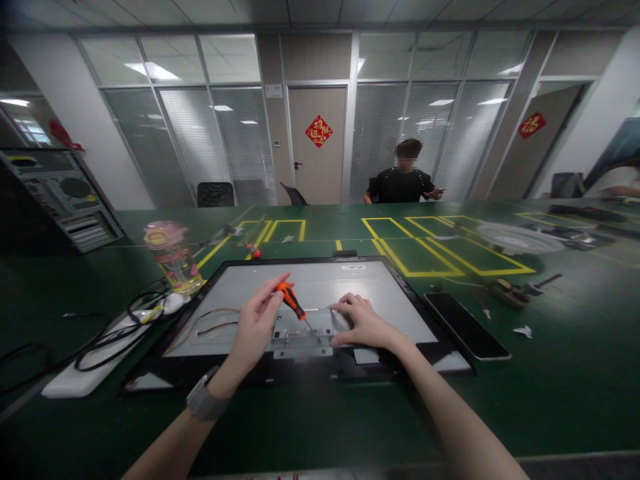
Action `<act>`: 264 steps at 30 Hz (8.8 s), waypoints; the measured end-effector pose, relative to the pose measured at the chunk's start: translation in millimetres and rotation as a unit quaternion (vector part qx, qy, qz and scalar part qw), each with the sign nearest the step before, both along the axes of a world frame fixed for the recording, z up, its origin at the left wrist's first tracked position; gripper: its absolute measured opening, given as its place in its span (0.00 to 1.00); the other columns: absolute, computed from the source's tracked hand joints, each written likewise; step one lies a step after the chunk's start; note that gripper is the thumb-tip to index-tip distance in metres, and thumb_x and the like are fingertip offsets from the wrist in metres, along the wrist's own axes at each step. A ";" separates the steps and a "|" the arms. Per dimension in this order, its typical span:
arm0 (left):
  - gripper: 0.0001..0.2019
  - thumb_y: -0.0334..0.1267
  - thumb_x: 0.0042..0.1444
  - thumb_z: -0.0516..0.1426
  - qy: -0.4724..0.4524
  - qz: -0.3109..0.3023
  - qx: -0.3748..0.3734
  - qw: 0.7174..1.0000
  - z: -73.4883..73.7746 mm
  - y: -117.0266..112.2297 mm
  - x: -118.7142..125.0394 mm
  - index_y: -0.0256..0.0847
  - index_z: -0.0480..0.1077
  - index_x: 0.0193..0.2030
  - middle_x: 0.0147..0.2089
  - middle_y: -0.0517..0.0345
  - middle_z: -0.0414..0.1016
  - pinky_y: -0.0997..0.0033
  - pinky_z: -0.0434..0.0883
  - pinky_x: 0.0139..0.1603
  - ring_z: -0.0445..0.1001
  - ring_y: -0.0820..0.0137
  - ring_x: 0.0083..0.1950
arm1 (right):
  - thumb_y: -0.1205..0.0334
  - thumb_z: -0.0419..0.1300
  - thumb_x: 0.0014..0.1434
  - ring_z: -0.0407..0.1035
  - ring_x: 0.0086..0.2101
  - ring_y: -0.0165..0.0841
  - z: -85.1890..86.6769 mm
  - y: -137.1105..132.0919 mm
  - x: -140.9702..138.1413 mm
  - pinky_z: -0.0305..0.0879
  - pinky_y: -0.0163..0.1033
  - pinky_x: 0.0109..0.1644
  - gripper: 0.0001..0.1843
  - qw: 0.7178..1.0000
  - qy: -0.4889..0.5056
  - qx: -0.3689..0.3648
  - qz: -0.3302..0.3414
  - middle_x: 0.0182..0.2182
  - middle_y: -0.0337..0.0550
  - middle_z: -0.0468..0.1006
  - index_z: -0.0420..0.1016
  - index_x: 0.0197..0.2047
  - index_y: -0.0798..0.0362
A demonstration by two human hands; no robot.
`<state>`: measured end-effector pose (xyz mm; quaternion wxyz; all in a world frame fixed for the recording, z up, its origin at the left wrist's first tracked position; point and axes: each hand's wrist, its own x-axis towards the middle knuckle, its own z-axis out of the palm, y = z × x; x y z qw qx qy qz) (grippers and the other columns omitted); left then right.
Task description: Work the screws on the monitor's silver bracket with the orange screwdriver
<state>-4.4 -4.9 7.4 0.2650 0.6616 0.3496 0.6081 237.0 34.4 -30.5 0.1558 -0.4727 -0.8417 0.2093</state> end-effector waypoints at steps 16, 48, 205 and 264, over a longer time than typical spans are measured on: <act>0.13 0.38 0.63 0.53 0.020 0.043 0.011 0.999 -3.2 0.5 -0.4 0.43 0.75 0.51 0.45 0.54 0.71 0.68 0.68 0.49 0.71 0.67 0.46 | 0.41 0.70 0.45 0.61 0.53 0.48 -1.3 0.4 0.7 0.54 0.52 0.61 0.40 1.000 0.002 0.003 0.002 0.51 0.47 0.66 0.70 0.60 0.44; 0.09 0.37 0.59 0.58 0.043 0.082 0.005 0.996 -6.6 2.8 1.0 0.41 0.73 0.45 0.37 0.59 0.69 0.72 0.68 0.41 0.70 0.71 0.37 | 0.44 0.71 0.45 0.59 0.55 0.49 1.2 -0.4 -1.3 0.52 0.53 0.63 0.39 1.000 -0.001 -0.010 -0.006 0.53 0.48 0.65 0.70 0.60 0.46; 0.11 0.40 0.60 0.58 0.037 0.132 -0.013 0.990 -8.7 7.1 -3.5 0.41 0.72 0.47 0.38 0.58 0.71 0.73 0.71 0.37 0.72 0.71 0.36 | 0.45 0.70 0.46 0.59 0.54 0.48 5.0 -2.8 -1.8 0.53 0.53 0.62 0.38 1.000 0.006 -0.013 0.000 0.52 0.49 0.65 0.71 0.59 0.47; 0.11 0.44 0.60 0.56 -0.073 0.160 -0.005 0.984 1.9 3.9 -7.5 0.39 0.71 0.44 0.40 0.56 0.69 0.78 0.73 0.35 0.73 0.73 0.37 | 0.71 0.56 0.63 0.67 0.40 0.37 13.8 -35.8 -27.7 0.65 0.40 0.43 0.12 0.984 -0.009 0.127 0.126 0.39 0.45 0.71 0.80 0.38 0.50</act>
